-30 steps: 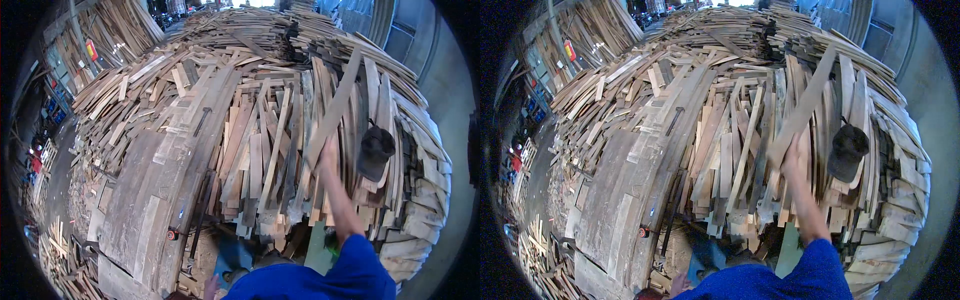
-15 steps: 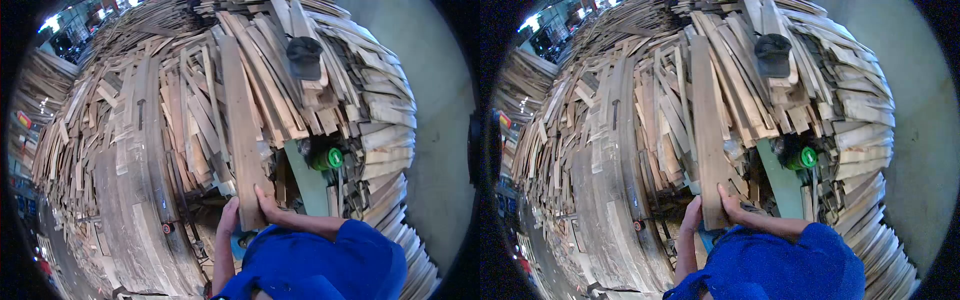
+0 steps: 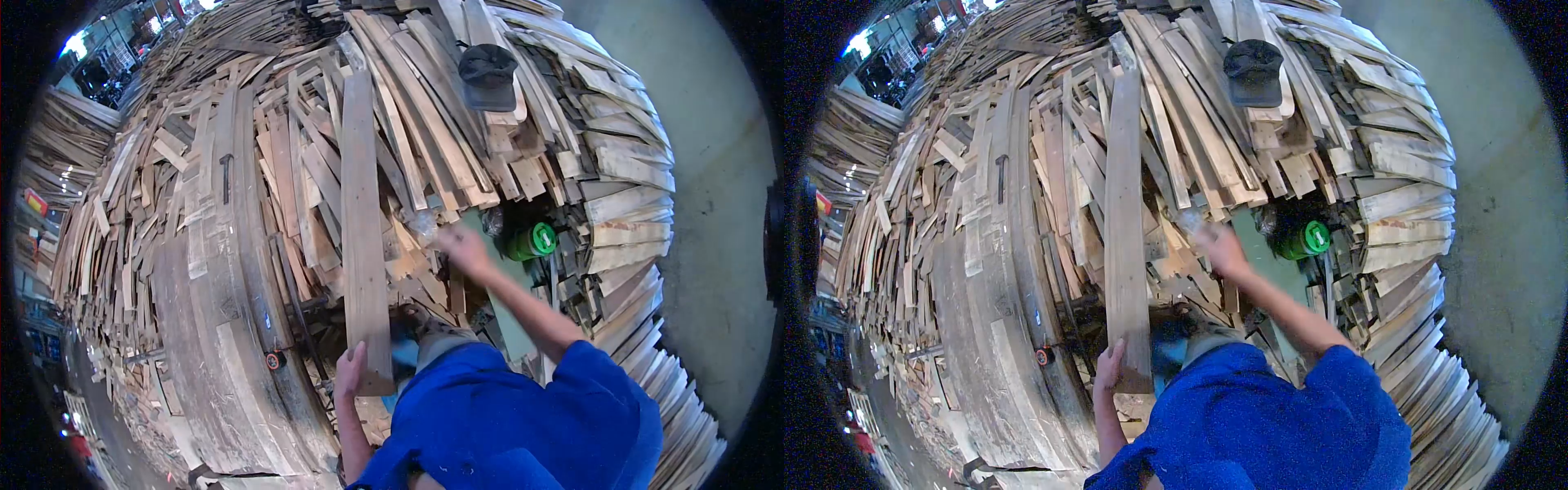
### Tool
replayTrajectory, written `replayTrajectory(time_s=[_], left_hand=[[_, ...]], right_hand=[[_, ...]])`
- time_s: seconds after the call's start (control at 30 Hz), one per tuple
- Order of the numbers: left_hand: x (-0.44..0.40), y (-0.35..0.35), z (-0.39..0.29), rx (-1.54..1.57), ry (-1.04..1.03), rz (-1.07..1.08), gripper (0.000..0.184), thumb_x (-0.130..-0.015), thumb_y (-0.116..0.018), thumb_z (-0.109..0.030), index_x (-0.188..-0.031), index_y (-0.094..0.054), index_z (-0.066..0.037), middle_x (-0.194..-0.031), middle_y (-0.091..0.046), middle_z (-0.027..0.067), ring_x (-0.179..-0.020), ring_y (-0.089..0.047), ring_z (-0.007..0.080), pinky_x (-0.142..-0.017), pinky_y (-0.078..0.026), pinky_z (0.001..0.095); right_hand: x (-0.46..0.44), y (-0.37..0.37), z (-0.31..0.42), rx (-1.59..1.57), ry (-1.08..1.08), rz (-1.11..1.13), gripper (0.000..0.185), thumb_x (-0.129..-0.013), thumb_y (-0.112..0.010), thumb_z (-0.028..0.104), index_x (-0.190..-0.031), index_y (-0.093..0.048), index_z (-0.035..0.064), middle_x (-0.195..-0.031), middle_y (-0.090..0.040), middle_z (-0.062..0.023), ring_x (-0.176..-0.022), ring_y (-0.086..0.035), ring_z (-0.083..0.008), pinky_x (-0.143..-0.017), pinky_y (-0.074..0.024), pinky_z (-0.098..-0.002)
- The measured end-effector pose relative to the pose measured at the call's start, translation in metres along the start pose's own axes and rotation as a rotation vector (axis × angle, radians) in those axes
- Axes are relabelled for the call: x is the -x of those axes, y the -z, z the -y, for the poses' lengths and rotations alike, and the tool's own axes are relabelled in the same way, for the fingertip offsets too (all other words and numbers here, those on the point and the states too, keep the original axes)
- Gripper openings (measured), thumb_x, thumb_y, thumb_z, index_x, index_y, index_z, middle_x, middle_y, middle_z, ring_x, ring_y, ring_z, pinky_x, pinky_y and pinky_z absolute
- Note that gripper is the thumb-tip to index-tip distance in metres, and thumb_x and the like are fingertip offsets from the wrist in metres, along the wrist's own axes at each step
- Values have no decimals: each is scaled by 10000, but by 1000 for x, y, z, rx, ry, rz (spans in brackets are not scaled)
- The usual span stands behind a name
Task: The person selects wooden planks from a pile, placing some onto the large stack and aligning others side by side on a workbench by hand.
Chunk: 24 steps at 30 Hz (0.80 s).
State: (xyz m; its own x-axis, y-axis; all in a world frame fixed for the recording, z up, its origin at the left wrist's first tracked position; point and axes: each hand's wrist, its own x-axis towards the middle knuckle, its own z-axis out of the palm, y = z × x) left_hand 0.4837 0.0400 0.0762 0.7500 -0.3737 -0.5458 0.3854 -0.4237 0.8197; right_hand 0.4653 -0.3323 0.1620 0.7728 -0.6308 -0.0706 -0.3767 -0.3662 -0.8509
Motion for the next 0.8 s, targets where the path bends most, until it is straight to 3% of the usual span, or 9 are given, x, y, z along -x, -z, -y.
replayTrajectory(time_s=[0.03,0.07,0.1,0.13,0.17,0.23,0.43,0.57,0.8], left_hand=[[2,2,-1,-72,-10,-25,573,-927,-648,-475,-1155,-656,50,-1022,-702,89,-913,-635,178,-825,-499,315],[2,3,1,-69,-6,-36,573,-927,-648,-475,-1155,-656,50,-1022,-702,89,-913,-635,178,-825,-499,315],[1,3,3,-43,-15,-36,591,-927,-643,-483,-1169,-649,56,-1036,-704,101,-927,-637,187,-839,-498,323],[0,2,6,-17,-22,-37,610,-927,-637,-492,-1183,-643,62,-1051,-705,112,-940,-640,196,-854,-498,331],[0,3,10,7,-28,-39,629,-928,-632,-501,-1197,-636,67,-1066,-706,123,-953,-642,204,-868,-497,339],[-9,7,29,-24,12,-48,631,-926,-631,-506,-1207,-636,59,-1063,-706,123,-950,-642,206,-867,-499,339],[-4,9,17,-168,162,-23,647,-914,-628,-534,-1250,-630,19,-1069,-708,138,-972,-659,232,-864,-507,349],[-5,9,26,-37,201,18,656,-906,-628,-545,-1256,-627,10,-1079,-707,159,-1003,-666,255,-870,-508,364],[-10,7,35,-56,267,-4,616,-928,-627,-499,-1273,-615,11,-1117,-696,146,-1037,-646,237,-907,-498,364]], right_hand=[[-31,28,3,151,75,-109,455,-924,-619,384,-1118,-669,-25,-1018,-710,-172,-908,-669,-269,-821,-517,-389],[-64,55,11,64,173,-155,443,-915,-625,356,-1150,-668,-17,-1089,-697,-204,-964,-676,-303,-861,-519,-391],[-106,76,6,144,460,-416,426,-908,-622,344,-1147,-679,-4,-1083,-697,-218,-961,-677,-297,-860,-520,-385],[-130,104,36,355,411,-412,379,-898,-622,231,-1170,-634,-33,-1042,-671,-248,-1043,-644,-368,-940,-490,-398],[-173,136,44,427,272,-272,447,-873,-636,245,-1259,-607,23,-1150,-639,-224,-1066,-637,-365,-960,-481,-404],[-232,166,48,514,575,-550,441,-866,-629,253,-1272,-620,83,-1269,-593,-194,-1116,-618,-369,-944,-497,-425],[-352,217,51,730,502,-543,434,-847,-616,237,-1273,-626,154,-1348,-538,-148,-1140,-593,-371,-958,-500,-447],[-390,239,30,910,289,-334,385,-827,-650,266,-1180,-669,114,-1241,-588,-167,-1085,-613,-371,-931,-501,-447],[-404,296,44,789,405,-215,309,-809,-675,262,-1009,-692,27,-980,-628,-166,-1024,-618,-350,-885,-490,-419]])
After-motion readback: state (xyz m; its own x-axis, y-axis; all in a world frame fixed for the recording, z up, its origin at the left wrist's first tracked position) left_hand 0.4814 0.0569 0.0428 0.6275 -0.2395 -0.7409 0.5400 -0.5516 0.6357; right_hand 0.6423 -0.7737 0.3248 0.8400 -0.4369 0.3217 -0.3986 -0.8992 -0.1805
